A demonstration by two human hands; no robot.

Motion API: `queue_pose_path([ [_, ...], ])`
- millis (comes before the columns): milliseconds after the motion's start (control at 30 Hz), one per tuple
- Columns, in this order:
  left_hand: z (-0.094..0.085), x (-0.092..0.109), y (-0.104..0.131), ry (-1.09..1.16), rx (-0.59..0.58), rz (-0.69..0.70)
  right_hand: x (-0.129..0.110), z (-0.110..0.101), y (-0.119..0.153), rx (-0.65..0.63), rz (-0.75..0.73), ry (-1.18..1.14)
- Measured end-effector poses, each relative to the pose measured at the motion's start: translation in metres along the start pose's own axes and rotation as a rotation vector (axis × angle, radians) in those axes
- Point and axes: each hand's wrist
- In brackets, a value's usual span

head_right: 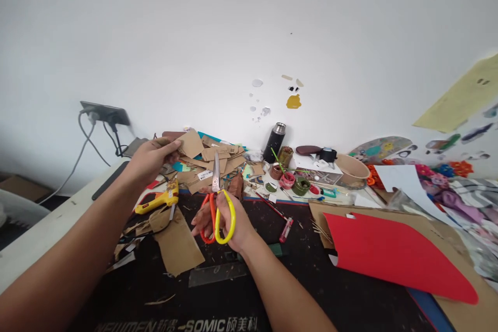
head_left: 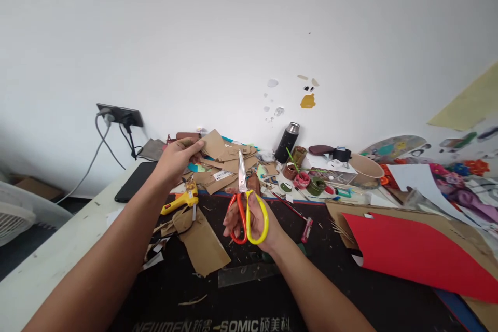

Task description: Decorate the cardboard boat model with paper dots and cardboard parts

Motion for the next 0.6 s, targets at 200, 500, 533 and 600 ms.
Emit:
queue_pose_path([
  [200,-0.006,-0.003,-0.006,0.025,0.053,0.019,0.006,0.001,-0.01,-0.132,0.053,-0.017],
  [500,0.01,0.002,0.001,0.073,0.051,0.037,0.017,-0.011,0.003,-0.246,0.176,0.013],
  [533,0.012,0.002,0.002,0.078,0.056,0.039,0.019,-0.011,0.003,-0.229,0.18,0.064],
  [600,0.013,0.005,0.004,0.069,0.067,0.043,0.021,-0.01,0.003,-0.163,0.167,0.21],
])
Point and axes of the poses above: each hand's wrist, its own y-axis away from the middle knuckle, its own z-axis out of the palm, x = y × z, and after that the axes turned 1 degree about -z, right-handed
